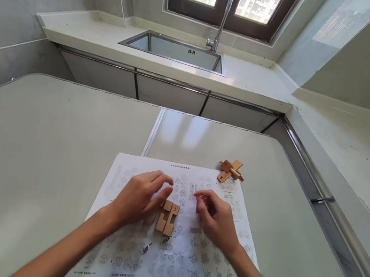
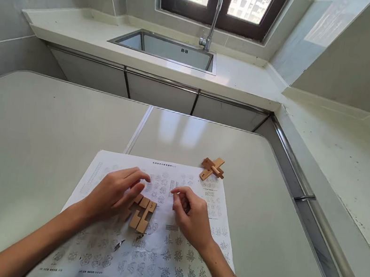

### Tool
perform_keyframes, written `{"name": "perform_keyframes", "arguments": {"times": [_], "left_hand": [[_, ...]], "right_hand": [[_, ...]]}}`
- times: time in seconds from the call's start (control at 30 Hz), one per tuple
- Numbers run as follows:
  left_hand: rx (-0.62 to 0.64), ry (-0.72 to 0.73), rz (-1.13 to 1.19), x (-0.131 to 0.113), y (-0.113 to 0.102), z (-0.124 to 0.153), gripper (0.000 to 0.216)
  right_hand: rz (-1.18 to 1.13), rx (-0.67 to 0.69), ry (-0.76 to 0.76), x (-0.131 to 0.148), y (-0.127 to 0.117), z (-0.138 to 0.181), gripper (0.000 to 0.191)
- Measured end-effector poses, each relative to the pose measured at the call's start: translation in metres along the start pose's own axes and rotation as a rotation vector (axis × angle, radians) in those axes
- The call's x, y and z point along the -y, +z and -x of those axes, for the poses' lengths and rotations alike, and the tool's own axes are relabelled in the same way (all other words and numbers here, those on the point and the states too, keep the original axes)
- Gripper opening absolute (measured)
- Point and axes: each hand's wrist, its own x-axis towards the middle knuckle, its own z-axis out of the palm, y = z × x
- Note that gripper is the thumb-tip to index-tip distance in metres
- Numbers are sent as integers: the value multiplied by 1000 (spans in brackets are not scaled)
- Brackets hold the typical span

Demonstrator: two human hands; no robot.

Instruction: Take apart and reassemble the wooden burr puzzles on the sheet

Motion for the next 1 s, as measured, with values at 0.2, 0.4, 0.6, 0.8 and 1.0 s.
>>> {"name": "perform_keyframes", "arguments": {"times": [0.2,0.4,0.6,0.8,1.0], "left_hand": [[202,-60,-72,10,-9,-2,43],[291,-83,100,4,-10,0,40],[315,-36,261,-1,-4,2,28],[277,86,143,7,-3,4,69],[327,221,52,9,-2,3,80]], "right_hand": [[17,75,-57,1,-1,2,14],[154,311,-324,6,-3,6,73],[270,340,-358,7,-1,7,88],[264,288,-333,6,-5,4,76],[226,259,-285,-1,-6,4,72]]}}
